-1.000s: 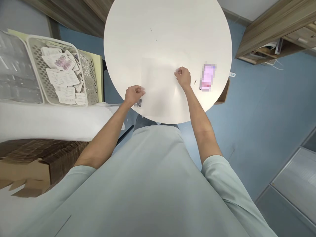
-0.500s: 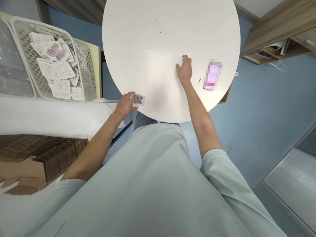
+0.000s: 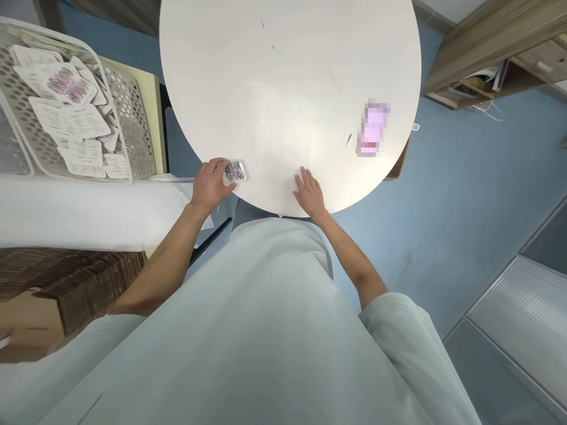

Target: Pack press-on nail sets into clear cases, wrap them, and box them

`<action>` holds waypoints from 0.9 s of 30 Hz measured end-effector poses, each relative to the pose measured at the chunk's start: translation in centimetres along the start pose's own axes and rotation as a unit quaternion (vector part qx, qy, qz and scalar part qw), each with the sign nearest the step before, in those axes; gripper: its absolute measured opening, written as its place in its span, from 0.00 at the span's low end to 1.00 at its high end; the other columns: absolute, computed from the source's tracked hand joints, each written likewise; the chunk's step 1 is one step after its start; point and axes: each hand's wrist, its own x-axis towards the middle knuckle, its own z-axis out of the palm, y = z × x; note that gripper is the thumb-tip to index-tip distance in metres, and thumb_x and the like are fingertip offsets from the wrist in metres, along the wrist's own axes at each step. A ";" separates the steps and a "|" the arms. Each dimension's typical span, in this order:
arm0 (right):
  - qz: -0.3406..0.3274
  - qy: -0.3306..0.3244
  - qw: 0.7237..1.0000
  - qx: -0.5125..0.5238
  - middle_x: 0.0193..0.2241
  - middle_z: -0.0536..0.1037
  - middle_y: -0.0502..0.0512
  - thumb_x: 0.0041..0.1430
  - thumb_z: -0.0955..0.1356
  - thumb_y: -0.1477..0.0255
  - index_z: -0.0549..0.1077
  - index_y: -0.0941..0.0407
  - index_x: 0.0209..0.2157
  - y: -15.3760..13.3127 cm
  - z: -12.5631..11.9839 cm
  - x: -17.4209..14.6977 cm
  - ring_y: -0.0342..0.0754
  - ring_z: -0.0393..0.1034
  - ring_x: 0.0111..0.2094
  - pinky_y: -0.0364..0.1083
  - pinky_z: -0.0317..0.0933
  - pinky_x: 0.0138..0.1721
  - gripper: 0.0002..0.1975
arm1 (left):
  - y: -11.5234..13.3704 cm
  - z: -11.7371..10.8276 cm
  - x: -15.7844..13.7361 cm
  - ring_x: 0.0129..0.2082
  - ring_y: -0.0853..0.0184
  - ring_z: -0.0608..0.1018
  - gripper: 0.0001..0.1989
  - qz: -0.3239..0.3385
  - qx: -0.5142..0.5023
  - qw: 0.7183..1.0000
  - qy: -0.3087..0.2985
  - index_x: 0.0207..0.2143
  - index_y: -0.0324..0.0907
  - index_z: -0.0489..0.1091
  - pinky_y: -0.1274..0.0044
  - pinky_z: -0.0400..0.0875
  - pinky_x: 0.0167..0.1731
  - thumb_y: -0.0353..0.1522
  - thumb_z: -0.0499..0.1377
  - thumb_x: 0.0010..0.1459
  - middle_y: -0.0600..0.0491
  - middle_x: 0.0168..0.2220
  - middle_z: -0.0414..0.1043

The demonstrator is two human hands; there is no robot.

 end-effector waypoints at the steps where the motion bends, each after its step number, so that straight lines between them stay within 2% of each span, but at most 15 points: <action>1: -0.001 0.001 1.000 0.003 0.87 0.53 0.73 0.81 0.65 0.71 0.67 0.61 0.80 0.2 0.1 -0.2 0.67 0.48 0.88 0.71 0.59 0.82 0.31 | 0.5 0.0 -0.1 0.75 0.35 0.70 0.39 0.000 -0.004 1.000 0.006 0.78 0.39 0.66 0.45 0.71 0.74 0.32 0.64 0.66 0.36 0.78 0.67; 7: -0.023 0.007 0.999 0.044 0.86 0.57 0.70 0.79 0.66 0.72 0.67 0.57 0.79 1.6 -1.1 0.4 0.66 0.48 0.88 0.74 0.54 0.84 0.31 | 5.8 2.4 0.1 0.74 0.38 0.71 0.36 0.094 0.000 0.995 -0.041 0.77 0.37 0.67 0.50 0.74 0.73 0.32 0.63 0.68 0.36 0.79 0.66; 9: -0.022 0.023 0.998 0.062 0.85 0.59 0.70 0.80 0.66 0.71 0.69 0.56 0.78 1.7 -1.8 0.4 0.67 0.49 0.88 0.74 0.55 0.84 0.30 | 7.2 3.6 0.6 0.74 0.38 0.72 0.37 0.105 0.004 0.993 -0.052 0.77 0.36 0.67 0.50 0.74 0.73 0.30 0.63 0.67 0.36 0.79 0.67; 11: -0.010 0.060 0.995 0.084 0.83 0.63 0.70 0.81 0.66 0.68 0.70 0.55 0.77 1.4 -2.4 0.3 0.68 0.54 0.86 0.73 0.57 0.83 0.27 | 8.1 4.7 1.3 0.73 0.37 0.72 0.37 0.096 0.005 0.994 -0.055 0.77 0.36 0.67 0.49 0.76 0.71 0.29 0.63 0.66 0.35 0.78 0.67; 14: 0.045 0.102 0.986 0.120 0.75 0.74 0.72 0.83 0.65 0.66 0.72 0.55 0.74 0.8 -3.1 0.0 0.67 0.68 0.78 0.69 0.67 0.77 0.24 | 8.3 5.7 2.0 0.73 0.36 0.71 0.38 0.081 0.000 0.995 -0.052 0.77 0.38 0.67 0.48 0.77 0.68 0.29 0.63 0.65 0.34 0.78 0.67; 17: 0.151 0.079 0.975 0.145 0.66 0.81 0.72 0.82 0.67 0.65 0.75 0.58 0.69 0.5 -3.0 -0.3 0.66 0.77 0.68 0.64 0.75 0.67 0.21 | 7.8 6.1 2.1 0.73 0.38 0.71 0.39 0.083 -0.010 0.995 -0.048 0.78 0.41 0.66 0.49 0.78 0.69 0.31 0.64 0.65 0.37 0.78 0.67; 21: 0.262 0.036 0.951 0.162 0.60 0.85 0.69 0.80 0.71 0.63 0.77 0.57 0.63 0.3 -1.9 -0.7 0.64 0.81 0.60 0.60 0.75 0.61 0.17 | 7.4 6.5 1.8 0.76 0.40 0.69 0.39 0.083 -0.019 0.995 -0.047 0.79 0.40 0.64 0.51 0.77 0.70 0.31 0.62 0.66 0.37 0.80 0.64; 24: 0.289 0.038 0.941 0.174 0.54 0.87 0.66 0.80 0.72 0.63 0.77 0.54 0.55 -0.2 -0.9 -0.8 0.63 0.82 0.56 0.59 0.74 0.58 0.11 | 7.4 6.8 1.8 0.77 0.40 0.67 0.40 0.083 -0.018 0.995 -0.044 0.79 0.39 0.63 0.52 0.77 0.70 0.30 0.61 0.66 0.37 0.81 0.63; 27: 0.299 0.048 0.934 0.190 0.51 0.87 0.63 0.80 0.70 0.67 0.75 0.52 0.49 -1.0 -0.1 -0.5 0.61 0.81 0.53 0.56 0.72 0.55 0.04 | 7.2 7.1 1.9 0.77 0.40 0.67 0.41 0.084 -0.020 0.995 -0.044 0.80 0.38 0.63 0.52 0.77 0.70 0.30 0.61 0.66 0.36 0.81 0.62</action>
